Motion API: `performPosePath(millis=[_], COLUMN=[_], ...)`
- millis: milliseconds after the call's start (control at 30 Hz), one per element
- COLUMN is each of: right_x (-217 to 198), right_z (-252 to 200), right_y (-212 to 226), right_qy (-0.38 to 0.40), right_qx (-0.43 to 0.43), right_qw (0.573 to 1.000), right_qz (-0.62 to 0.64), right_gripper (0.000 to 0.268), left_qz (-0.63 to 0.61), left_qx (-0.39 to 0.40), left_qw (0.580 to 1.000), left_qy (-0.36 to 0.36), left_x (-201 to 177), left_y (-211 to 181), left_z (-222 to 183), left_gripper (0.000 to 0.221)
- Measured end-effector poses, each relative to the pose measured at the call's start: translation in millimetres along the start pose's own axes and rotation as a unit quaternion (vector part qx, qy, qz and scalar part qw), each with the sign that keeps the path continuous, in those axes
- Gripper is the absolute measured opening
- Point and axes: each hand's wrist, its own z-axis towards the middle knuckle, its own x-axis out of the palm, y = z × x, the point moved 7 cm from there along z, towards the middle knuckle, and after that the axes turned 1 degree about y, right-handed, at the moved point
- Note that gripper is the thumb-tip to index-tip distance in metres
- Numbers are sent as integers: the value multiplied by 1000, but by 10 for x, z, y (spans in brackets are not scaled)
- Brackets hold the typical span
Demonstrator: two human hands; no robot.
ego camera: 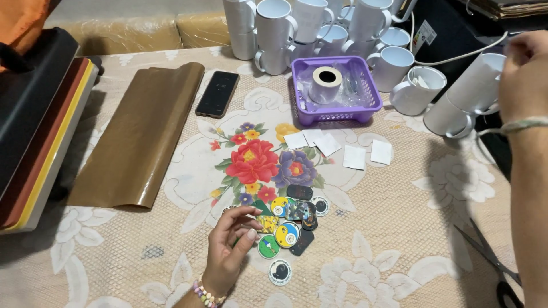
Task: Peeling adhesive backings and applying them to various keychain bases on a table, occasionally using scissors to cut the adhesive strips.
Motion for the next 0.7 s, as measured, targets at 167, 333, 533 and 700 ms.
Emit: performPosePath(millis=[167, 333, 533, 700], right_x=[291, 805, 988, 928], right_z=[-396, -917, -1048, -1101], right_y=[1891, 1565, 1358, 1252], right_qy=[367, 559, 587, 555], right_qx=[141, 192, 269, 309], right_qw=[918, 797, 761, 772], right_qz=[-56, -120, -66, -31], right_gripper=[17, 56, 60, 49], left_qz=[13, 19, 31, 34], left_qx=[7, 27, 52, 56], left_qw=[1000, 999, 998, 998], left_qy=[-7, -8, -4, -8], left_x=[-7, 3, 20, 46], left_y=[5, -17, 0, -16], left_z=[12, 4, 1, -24], left_gripper=[37, 36, 33, 33])
